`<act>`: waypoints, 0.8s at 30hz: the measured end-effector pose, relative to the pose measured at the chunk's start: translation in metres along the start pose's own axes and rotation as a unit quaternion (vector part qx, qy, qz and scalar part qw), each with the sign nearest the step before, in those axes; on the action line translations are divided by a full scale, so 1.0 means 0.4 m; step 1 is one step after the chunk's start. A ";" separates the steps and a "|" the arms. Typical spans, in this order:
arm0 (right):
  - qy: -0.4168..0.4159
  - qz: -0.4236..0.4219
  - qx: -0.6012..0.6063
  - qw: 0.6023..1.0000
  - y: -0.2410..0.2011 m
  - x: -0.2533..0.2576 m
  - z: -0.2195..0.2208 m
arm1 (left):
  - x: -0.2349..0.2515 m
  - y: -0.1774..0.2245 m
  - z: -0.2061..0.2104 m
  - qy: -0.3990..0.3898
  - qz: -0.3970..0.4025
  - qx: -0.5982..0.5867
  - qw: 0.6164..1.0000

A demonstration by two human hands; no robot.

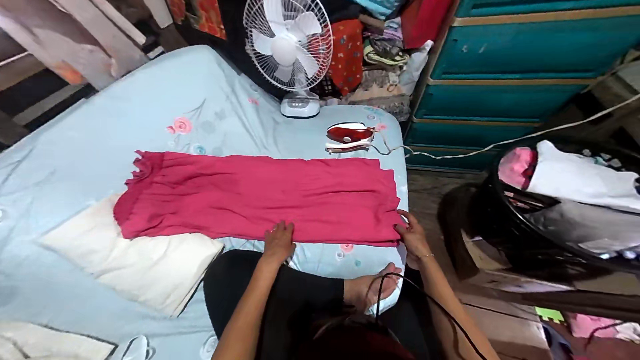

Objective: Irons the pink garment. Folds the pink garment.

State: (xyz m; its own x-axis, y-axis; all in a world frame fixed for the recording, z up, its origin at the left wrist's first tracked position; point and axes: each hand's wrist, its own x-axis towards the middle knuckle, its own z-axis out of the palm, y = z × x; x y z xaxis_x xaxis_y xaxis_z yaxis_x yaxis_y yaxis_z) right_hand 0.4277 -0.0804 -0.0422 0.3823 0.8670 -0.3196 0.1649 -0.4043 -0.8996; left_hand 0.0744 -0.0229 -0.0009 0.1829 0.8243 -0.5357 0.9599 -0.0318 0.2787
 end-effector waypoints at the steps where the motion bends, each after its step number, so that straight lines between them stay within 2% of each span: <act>1: 0.002 0.004 -0.027 1.000 0.012 -0.004 -0.007 | 0.000 -0.006 0.003 0.004 0.000 0.004 1.000; 4: 0.016 0.014 -0.146 0.989 0.029 -0.014 -0.023 | 0.008 -0.009 0.011 0.016 0.005 0.009 1.000; 6: 0.038 -0.007 -0.179 0.983 0.012 -0.008 -0.031 | 0.012 -0.003 0.012 0.013 0.002 0.018 1.000; 9: 0.061 -0.048 -0.191 0.979 -0.063 0.036 -0.035 | 0.017 0.004 -0.004 0.006 0.000 0.007 1.000; 14: 0.005 -0.129 -0.272 0.954 -0.215 0.196 0.006 | 0.067 0.038 -0.104 0.041 0.029 -0.054 0.997; 17: -0.060 -0.166 -0.364 0.914 -0.243 0.317 0.050 | 0.161 0.065 -0.175 0.076 0.041 -0.037 0.996; 20: -0.140 -0.130 -0.437 0.879 -0.262 0.399 0.071 | 0.300 0.055 -0.207 0.122 0.064 -0.020 0.990; 22: -0.170 -0.102 -0.443 0.874 -0.277 0.422 0.071 | 0.385 0.045 -0.216 0.127 0.069 -0.021 0.989; 24: -0.181 -0.124 -0.412 0.884 -0.291 0.429 0.060 | 0.450 0.038 -0.217 0.122 0.068 -0.029 0.990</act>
State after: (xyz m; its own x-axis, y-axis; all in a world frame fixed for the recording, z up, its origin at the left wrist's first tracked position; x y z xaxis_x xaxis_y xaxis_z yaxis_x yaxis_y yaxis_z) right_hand 0.4523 0.1224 0.0008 -0.0496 0.9348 -0.3516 0.8669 -0.1345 -0.4799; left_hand 0.1034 0.1741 -0.0240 0.2454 0.9267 -0.2848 0.9152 -0.1246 0.3833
